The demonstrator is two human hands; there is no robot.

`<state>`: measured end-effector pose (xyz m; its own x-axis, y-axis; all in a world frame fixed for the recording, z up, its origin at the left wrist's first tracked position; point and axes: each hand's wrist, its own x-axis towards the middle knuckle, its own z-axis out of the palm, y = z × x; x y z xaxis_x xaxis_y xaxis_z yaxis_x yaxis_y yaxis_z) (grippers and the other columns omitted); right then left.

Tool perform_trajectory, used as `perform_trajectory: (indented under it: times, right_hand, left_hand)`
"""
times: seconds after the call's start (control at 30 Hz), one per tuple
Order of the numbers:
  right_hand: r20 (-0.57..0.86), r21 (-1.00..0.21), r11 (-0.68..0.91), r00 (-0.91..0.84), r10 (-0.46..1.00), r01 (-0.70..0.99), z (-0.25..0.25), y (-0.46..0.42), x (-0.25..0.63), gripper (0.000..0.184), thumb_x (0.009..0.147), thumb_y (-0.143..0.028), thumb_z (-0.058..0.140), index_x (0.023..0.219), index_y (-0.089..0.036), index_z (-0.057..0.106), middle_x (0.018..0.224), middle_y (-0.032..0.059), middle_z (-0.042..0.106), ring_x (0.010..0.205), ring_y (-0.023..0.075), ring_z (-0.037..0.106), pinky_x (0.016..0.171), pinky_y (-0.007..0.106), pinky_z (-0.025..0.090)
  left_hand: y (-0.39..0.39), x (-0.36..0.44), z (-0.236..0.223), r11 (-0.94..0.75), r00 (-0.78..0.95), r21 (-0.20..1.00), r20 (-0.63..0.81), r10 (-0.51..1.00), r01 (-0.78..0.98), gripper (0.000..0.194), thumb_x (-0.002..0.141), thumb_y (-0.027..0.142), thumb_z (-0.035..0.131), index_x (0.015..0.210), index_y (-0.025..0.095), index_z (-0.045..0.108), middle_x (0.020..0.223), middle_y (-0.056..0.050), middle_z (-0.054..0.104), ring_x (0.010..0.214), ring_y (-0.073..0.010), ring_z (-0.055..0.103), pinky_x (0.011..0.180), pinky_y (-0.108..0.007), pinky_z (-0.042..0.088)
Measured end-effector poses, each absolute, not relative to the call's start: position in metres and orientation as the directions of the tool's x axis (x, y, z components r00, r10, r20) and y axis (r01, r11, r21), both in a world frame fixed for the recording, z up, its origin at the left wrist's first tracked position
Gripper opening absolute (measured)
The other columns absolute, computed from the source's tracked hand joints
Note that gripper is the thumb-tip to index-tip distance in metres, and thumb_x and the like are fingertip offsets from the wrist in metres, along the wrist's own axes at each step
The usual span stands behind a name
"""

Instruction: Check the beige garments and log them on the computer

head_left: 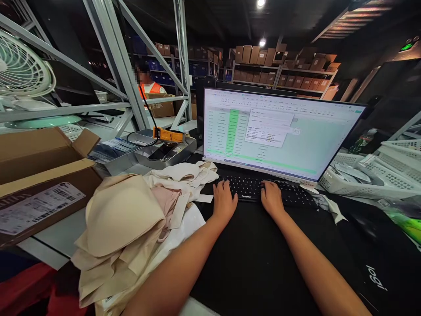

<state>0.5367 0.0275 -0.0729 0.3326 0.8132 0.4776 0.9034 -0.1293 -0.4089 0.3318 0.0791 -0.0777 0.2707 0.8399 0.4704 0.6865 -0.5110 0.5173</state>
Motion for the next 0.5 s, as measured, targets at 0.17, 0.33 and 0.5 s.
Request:
perform_trajectory:
  times: [0.17, 0.33, 0.5]
  right_hand:
    - [0.477, -0.350, -0.057, 0.230, 0.849, 0.935, -0.072, 0.025, 0.521, 0.042, 0.095, -0.034, 0.039, 0.128, -0.018, 0.059, 0.130, 0.0138, 0.058, 0.127, 0.0277, 0.047, 0.111, 0.050, 0.039]
    - [0.440, -0.307, 0.057, 0.088, 0.894, 0.950, -0.077, 0.028, 0.494, 0.041, 0.095, -0.039, 0.044, 0.129, -0.022, 0.060, 0.136, 0.0117, 0.055, 0.130, 0.0254, 0.046, 0.113, 0.047, 0.040]
    - [0.467, -0.294, 0.055, 0.094, 0.879, 0.954, -0.078, 0.033, 0.486, 0.044, 0.097, -0.040, 0.043, 0.132, -0.019, 0.057, 0.140, 0.0136, 0.053, 0.135, 0.0279, 0.043, 0.116, 0.051, 0.038]
  left_hand:
    - [0.076, 0.334, -0.075, -0.515, 0.329, 0.430, 0.436, 0.837, 0.742, 0.042, 0.090, 0.027, 0.061, 0.128, 0.016, 0.051, 0.139, -0.020, 0.050, 0.137, -0.0322, 0.047, 0.122, -0.059, 0.023]
    - [0.073, 0.335, -0.074, -0.513, 0.359, 0.367, 0.413, 0.837, 0.776, 0.038, 0.091, 0.031, 0.061, 0.124, 0.014, 0.058, 0.141, -0.021, 0.050, 0.138, -0.0322, 0.046, 0.123, -0.058, 0.022]
    - [0.074, 0.336, -0.076, -0.533, 0.381, 0.296, 0.443, 0.812, 0.792, 0.032, 0.093, 0.031, 0.056, 0.121, 0.015, 0.062, 0.139, -0.020, 0.053, 0.138, -0.0315, 0.046, 0.122, -0.058, 0.024]
